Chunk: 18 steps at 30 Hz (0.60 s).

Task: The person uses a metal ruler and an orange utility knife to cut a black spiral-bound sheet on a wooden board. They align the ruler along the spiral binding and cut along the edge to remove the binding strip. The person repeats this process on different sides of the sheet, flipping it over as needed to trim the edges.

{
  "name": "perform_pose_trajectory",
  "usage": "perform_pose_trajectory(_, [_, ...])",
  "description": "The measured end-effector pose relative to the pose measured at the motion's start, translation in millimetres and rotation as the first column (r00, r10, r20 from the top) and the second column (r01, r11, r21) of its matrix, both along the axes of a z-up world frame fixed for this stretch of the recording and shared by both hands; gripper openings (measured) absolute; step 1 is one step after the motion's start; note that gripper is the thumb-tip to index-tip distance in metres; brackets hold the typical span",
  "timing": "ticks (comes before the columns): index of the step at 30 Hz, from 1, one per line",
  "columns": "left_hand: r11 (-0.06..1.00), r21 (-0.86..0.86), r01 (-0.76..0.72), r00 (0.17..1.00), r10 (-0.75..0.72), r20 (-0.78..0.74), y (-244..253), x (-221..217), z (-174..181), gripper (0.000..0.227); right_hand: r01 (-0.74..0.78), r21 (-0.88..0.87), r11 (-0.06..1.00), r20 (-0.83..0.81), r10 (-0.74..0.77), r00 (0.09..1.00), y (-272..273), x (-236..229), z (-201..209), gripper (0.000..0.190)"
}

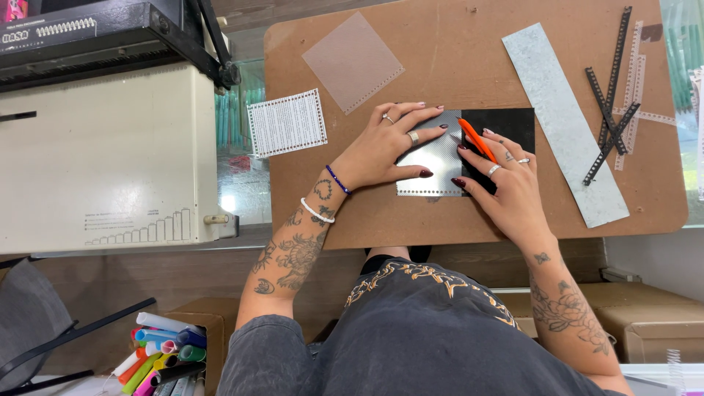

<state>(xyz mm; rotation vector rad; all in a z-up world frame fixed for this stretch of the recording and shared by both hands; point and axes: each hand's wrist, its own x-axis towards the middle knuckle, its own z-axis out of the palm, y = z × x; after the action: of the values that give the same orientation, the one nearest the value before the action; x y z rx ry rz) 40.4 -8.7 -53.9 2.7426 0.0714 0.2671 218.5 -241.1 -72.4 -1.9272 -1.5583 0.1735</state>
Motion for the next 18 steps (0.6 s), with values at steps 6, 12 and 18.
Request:
perform_pose_trajectory(6, [0.999, 0.044, 0.021, 0.999, -0.020, -0.029, -5.2, -2.2, -0.7, 0.083, -0.004, -0.005, 1.000, -0.011, 0.004, 1.000, 0.0, -0.4, 0.4, 0.046])
perform_pose_trajectory(12, [1.000, 0.019, 0.021, 0.999, -0.020, -0.029, -2.1, -1.6, -0.1, 0.095, -0.004, -0.005, 1.000, -0.007, 0.004, 1.000, -0.5, -0.6, 0.4, 0.046])
perform_pose_trajectory(18, [1.000, 0.019, 0.000, 1.000, 0.000, 0.010, -1.9, -0.5, -0.7, 0.099, -0.010, 0.005, 1.000, -0.021, 0.011, 1.000, -0.1, 0.5, 1.5, 0.044])
